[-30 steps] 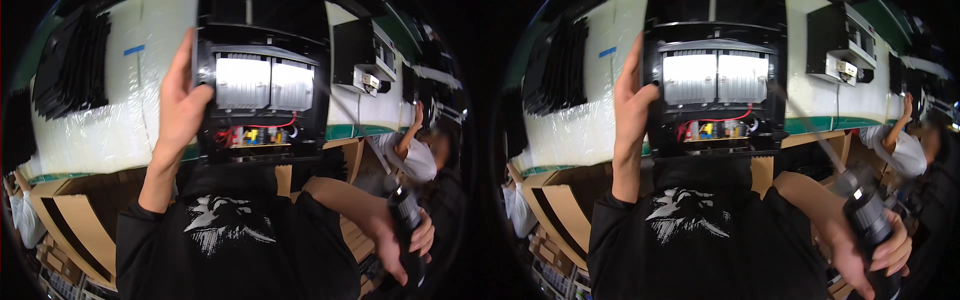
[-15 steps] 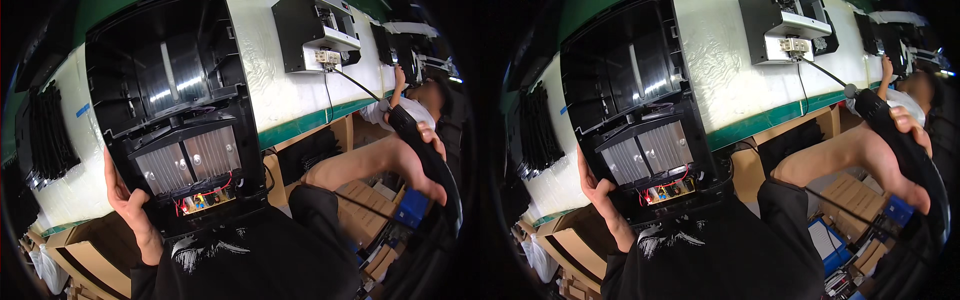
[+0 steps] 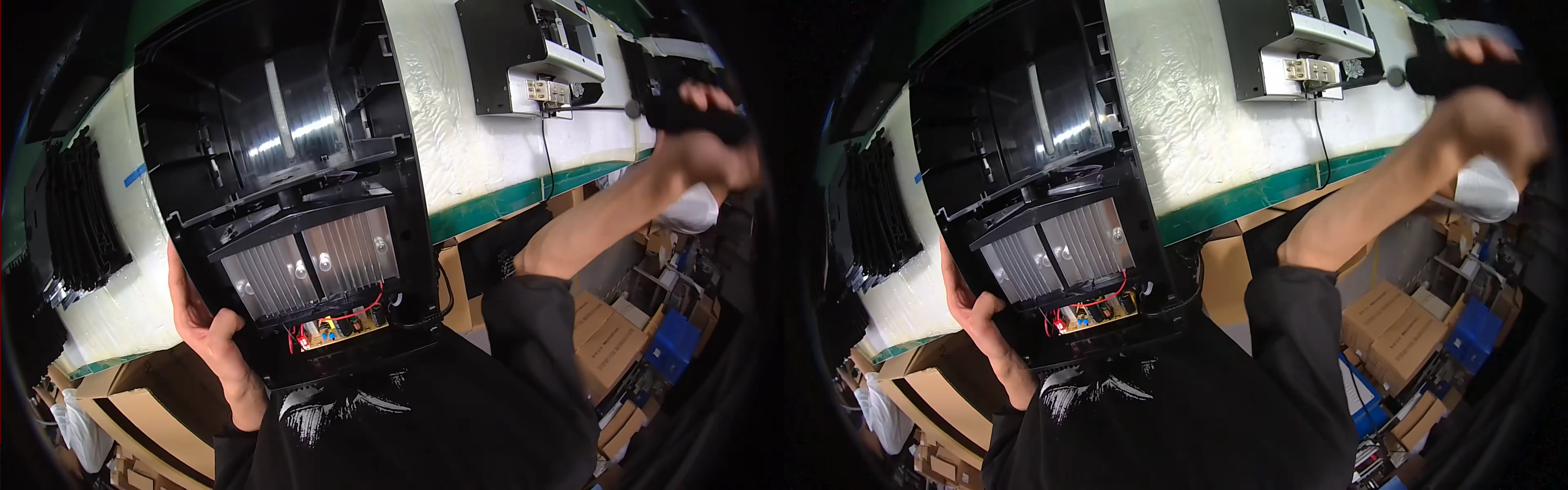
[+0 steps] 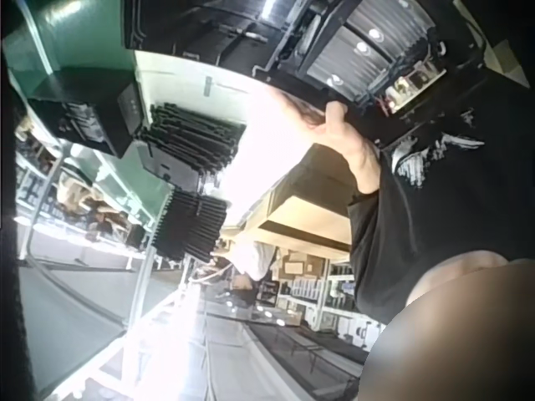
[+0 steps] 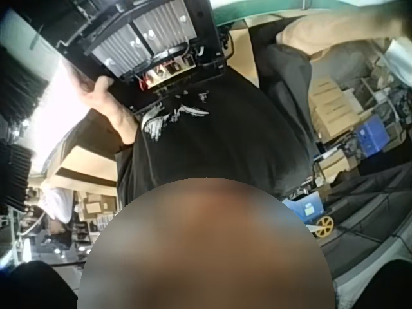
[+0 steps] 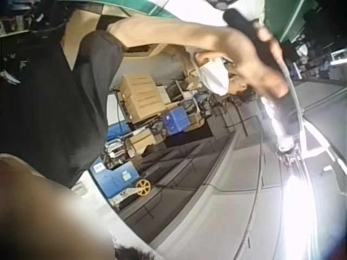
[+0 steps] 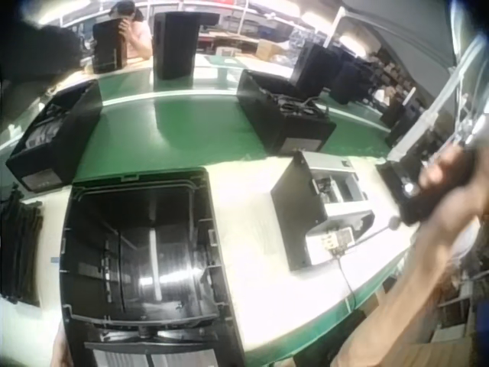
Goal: The recorder is assembling an electronic device by fitting internal components into a plastic housing and securing them with an electric screwdriver.
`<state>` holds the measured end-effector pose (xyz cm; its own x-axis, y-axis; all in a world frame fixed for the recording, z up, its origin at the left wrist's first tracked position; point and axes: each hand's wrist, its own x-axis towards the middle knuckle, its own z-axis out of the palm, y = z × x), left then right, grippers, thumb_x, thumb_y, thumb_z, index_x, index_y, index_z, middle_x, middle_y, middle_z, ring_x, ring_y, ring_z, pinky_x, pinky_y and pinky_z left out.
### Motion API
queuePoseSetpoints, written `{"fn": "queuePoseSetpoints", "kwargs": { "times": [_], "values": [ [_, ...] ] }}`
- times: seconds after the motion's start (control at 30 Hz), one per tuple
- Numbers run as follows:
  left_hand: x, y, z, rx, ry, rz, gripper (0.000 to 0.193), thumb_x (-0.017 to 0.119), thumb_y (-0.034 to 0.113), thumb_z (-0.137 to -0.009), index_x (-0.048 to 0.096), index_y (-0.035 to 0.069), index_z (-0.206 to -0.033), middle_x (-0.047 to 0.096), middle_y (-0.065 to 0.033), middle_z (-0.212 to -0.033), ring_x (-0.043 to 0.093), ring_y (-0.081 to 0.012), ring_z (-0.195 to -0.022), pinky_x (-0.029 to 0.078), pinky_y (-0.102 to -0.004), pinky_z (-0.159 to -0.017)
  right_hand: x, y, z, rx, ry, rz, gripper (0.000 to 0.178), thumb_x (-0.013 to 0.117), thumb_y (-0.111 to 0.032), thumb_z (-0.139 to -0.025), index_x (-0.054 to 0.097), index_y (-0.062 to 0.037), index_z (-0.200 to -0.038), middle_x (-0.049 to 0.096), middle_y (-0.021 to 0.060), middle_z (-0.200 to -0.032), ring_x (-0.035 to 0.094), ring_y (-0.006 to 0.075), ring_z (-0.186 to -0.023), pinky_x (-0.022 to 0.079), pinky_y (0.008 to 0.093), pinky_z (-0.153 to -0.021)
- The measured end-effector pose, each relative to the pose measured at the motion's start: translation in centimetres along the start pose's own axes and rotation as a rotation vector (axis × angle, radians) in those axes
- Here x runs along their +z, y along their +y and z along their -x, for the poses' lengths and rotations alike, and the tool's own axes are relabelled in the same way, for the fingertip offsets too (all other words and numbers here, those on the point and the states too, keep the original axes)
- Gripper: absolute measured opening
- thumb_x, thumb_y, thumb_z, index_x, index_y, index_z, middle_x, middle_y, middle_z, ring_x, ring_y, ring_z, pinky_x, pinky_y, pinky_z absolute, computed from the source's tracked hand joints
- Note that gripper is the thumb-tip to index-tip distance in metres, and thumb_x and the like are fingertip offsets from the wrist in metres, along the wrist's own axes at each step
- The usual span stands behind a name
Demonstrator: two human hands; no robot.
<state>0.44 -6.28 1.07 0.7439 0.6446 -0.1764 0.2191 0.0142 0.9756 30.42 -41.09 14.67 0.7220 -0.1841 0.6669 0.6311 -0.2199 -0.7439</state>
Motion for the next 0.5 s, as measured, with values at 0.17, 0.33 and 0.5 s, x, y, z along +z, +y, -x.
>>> {"fn": "queuePoseSetpoints", "kwargs": {
  "times": [0.17, 0.33, 0.5],
  "values": [
    [-0.6, -0.1, 0.1, -0.006, -0.006, 0.153, 0.086, 0.039, -0.005, -0.05, 0.033, -0.011, -0.136, 0.037, -0.0217, -0.14, 0.034, -0.0263, -0.133, 0.022, -0.0304, -0.11, 7.3, 0.6, -0.4, -0.091, -0.091, 0.142, 0.033, 0.041, -0.025, -0.089, 0.045, 0.0055, -0.101, 0.053, 0.0193, -0.066, 0.049, 0.0272, -0.052, 0.045, 0.0376, -0.048],
    [-0.1, -0.5, 0.0, 0.001, -0.076, 0.323, 0.086, 0.041, -0.005, -0.05, 0.034, -0.011, -0.136, 0.039, -0.02, -0.139, 0.038, -0.0253, -0.131, 0.027, -0.0287, -0.108, 6.0, 0.5, 3.6, -0.02, -0.063, 0.13, 0.031, 0.045, -0.028, -0.093, 0.041, -0.0011, -0.108, 0.052, 0.0138, -0.065, 0.051, 0.0228, -0.051, 0.041, 0.0327, -0.042],
    [-1.4, -1.0, -0.2, 0.04, -0.104, 0.335, 0.083, 0.04, -0.006, -0.053, 0.033, -0.011, -0.135, 0.04, -0.0214, -0.138, 0.041, -0.0256, -0.129, 0.029, -0.0312, -0.108, -1.2, -5.9, 1.0, 0.121, -0.252, -0.156, 0.064, 0.041, -0.065, -0.083, 0.05, -0.0021, -0.087, 0.052, 0.0092, -0.073, 0.049, 0.0197, -0.06, 0.039, 0.0314, -0.052]
  ]
}}
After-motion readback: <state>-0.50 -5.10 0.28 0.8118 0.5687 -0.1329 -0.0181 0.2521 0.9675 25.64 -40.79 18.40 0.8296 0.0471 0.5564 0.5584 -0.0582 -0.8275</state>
